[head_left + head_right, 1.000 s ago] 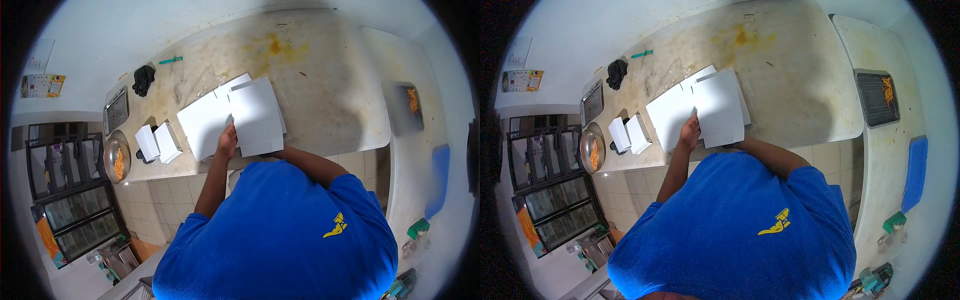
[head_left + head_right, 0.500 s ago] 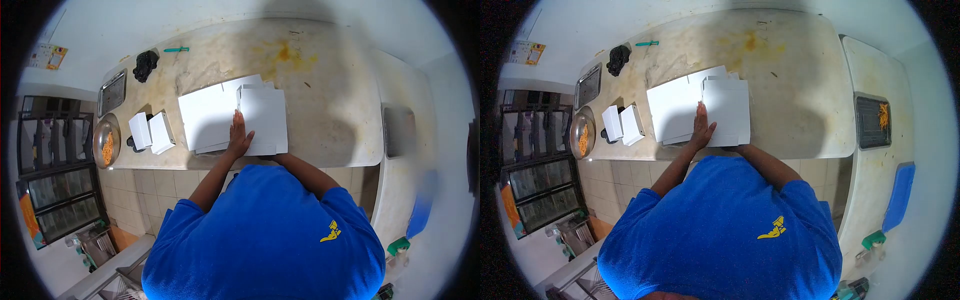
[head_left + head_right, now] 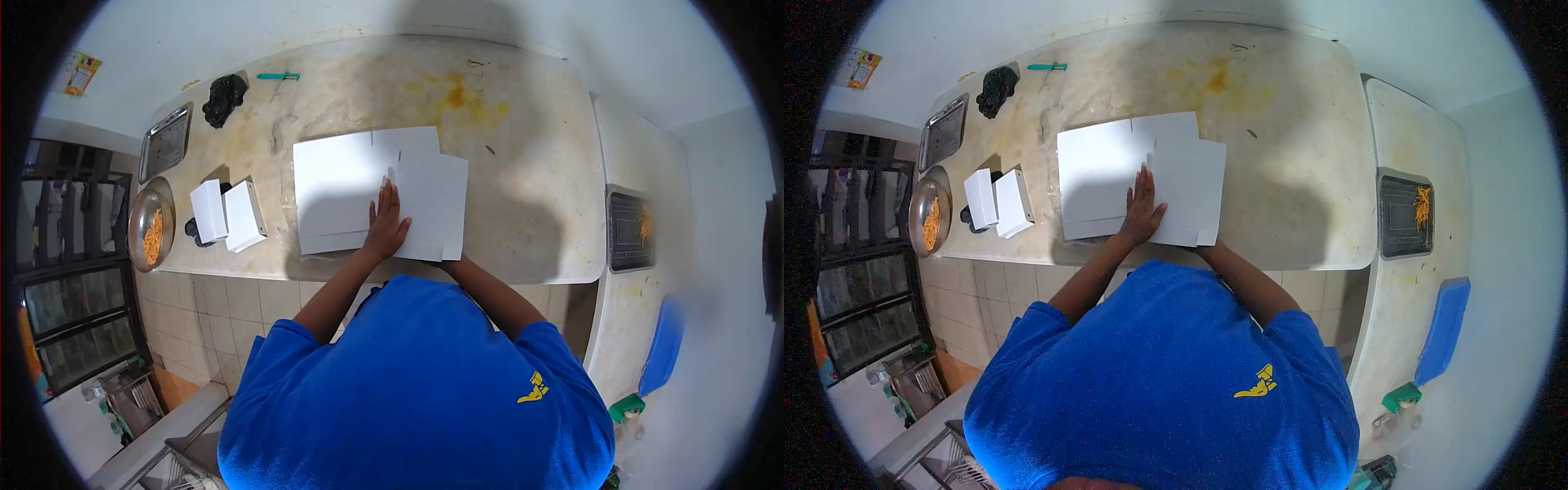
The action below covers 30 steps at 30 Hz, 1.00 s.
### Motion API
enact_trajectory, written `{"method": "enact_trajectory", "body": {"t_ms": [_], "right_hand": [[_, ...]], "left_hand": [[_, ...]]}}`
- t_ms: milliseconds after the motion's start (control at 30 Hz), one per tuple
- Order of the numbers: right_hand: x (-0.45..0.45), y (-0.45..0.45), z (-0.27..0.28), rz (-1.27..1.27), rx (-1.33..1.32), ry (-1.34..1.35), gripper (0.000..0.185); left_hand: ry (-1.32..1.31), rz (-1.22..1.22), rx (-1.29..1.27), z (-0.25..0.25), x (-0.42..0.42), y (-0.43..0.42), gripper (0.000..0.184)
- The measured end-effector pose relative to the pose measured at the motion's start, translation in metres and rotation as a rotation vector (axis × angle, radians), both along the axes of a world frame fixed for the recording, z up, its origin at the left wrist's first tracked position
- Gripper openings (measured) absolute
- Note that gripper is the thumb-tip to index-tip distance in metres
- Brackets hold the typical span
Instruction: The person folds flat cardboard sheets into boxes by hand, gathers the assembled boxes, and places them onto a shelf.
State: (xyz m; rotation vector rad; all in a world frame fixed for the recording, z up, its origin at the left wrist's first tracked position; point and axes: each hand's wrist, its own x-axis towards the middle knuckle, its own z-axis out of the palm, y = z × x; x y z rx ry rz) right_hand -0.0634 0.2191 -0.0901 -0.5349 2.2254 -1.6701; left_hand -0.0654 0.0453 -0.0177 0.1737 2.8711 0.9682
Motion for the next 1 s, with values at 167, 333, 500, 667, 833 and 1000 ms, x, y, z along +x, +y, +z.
{"method": "enact_trajectory", "body": {"t_ms": [167,333,500,667,833,1000], "right_hand": [[0.007,0.026,0.002,0.002,0.030,0.002,0.063],[-0.004,0.033,0.003,0.175,1.030,0.623,0.062],[-0.007,-0.013,0.045,0.314,0.787,0.493,0.054],[-0.023,-0.047,0.054,0.402,0.754,0.493,0.054],[-0.014,-0.059,0.053,0.148,0.691,0.579,0.052],[-0.011,-0.096,0.051,0.100,0.963,0.468,0.058]], "left_hand": [[-0.112,-0.066,0.075,-0.024,0.005,0.009,0.073],[-0.098,0.171,0.461,-0.013,0.003,0.015,0.081],[-0.586,0.586,1.273,0.001,-0.006,-0.026,0.077],[-0.672,0.711,1.376,0.012,-0.012,-0.075,0.062],[-0.723,0.707,1.019,0.030,-0.019,-0.087,0.064],[-0.638,0.422,1.155,0.048,-0.023,-0.078,0.066]]}}
